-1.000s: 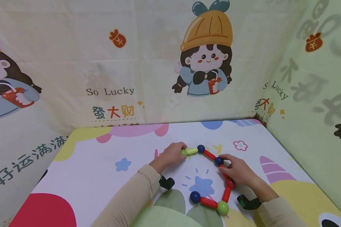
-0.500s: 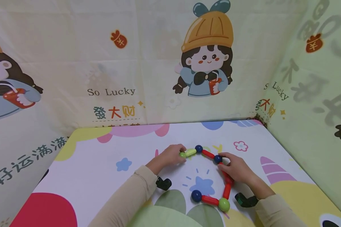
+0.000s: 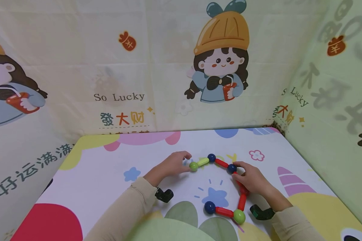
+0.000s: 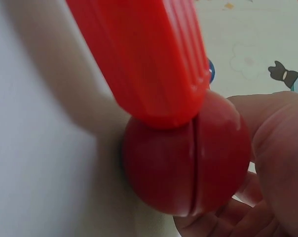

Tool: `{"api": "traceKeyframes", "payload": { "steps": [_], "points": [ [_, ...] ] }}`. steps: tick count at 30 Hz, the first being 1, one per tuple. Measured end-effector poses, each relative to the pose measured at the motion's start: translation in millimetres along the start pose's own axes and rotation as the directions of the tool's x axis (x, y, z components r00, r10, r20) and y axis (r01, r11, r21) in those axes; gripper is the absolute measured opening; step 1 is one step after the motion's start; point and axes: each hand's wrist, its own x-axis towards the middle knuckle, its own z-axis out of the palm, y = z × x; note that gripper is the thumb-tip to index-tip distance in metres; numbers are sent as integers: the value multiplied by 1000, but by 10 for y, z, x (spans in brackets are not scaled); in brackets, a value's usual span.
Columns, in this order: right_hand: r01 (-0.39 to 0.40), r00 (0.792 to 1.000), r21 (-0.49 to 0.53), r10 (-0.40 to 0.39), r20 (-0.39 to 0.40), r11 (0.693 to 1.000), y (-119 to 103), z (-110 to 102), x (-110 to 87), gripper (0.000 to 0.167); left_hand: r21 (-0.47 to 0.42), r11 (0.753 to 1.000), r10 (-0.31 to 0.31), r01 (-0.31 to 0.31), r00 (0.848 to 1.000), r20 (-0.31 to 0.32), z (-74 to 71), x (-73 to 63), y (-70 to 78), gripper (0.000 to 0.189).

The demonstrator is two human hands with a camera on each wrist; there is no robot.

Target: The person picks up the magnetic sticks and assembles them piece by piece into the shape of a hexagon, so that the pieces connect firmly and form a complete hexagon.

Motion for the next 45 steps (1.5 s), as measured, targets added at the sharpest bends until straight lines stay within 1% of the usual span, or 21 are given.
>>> {"api": "traceKeyframes", "payload": {
  "steps": [3, 8, 14, 17, 20, 26, 30, 32, 35, 38, 42, 45],
  "points": [
    [-1, 1000, -2, 1, 0, 1000, 9, 5, -2, 56, -18, 1000, -23, 23, 1000, 12, -50, -82, -63, 48],
    [7, 1000, 1, -7, -5, 1000, 15, 6, -3, 56, -30, 998, -52, 52, 999, 12, -124, -212, -161, 44],
    [7, 1000, 0, -7, -2, 1000, 4, 2, -2, 56, 1, 999, -45, 45, 999, 12, -147, -328, -271, 25],
    [7, 1000, -3, -7, 0, 1000, 7, 3, -2, 56, 18, 999, -32, 32, 999, 7, -133, -373, -300, 21],
    [7, 1000, -2, -7, 0, 1000, 15, 5, -2, 56, 2, 999, -44, 44, 999, 5, -120, -413, -305, 24],
    [15, 1000, -10, -15, 2, 1000, 32, 9, 3, 56, -33, 997, -64, 65, 997, 43, -96, -493, -278, 28],
    [15, 1000, -9, -15, 2, 1000, 37, 12, 6, 56, -86, 995, -49, 54, 997, 67, -69, -557, -267, 32],
    [15, 1000, -7, -15, 2, 1000, 36, 13, 6, 56, -112, 993, -31, 40, 996, 80, -64, -589, -269, 33],
    [14, 1000, -4, -14, 5, 1000, 37, 12, 7, 57, -143, 989, -13, 28, 995, 101, -48, -633, -286, 40],
    [11, 1000, -5, -11, 6, 1000, 44, 12, 12, 56, -163, 986, -11, 31, 993, 120, -26, -667, -302, 48],
    [12, 1000, -9, -12, 7, 1000, 51, 16, 12, 56, -176, 984, 0, 19, 994, 110, 10, -679, -285, 47],
    [11, 1000, -7, -11, 7, 1000, 49, 17, 5, 56, -156, 988, 24, -11, 996, 80, 49, -659, -233, 47]
  ]
}}
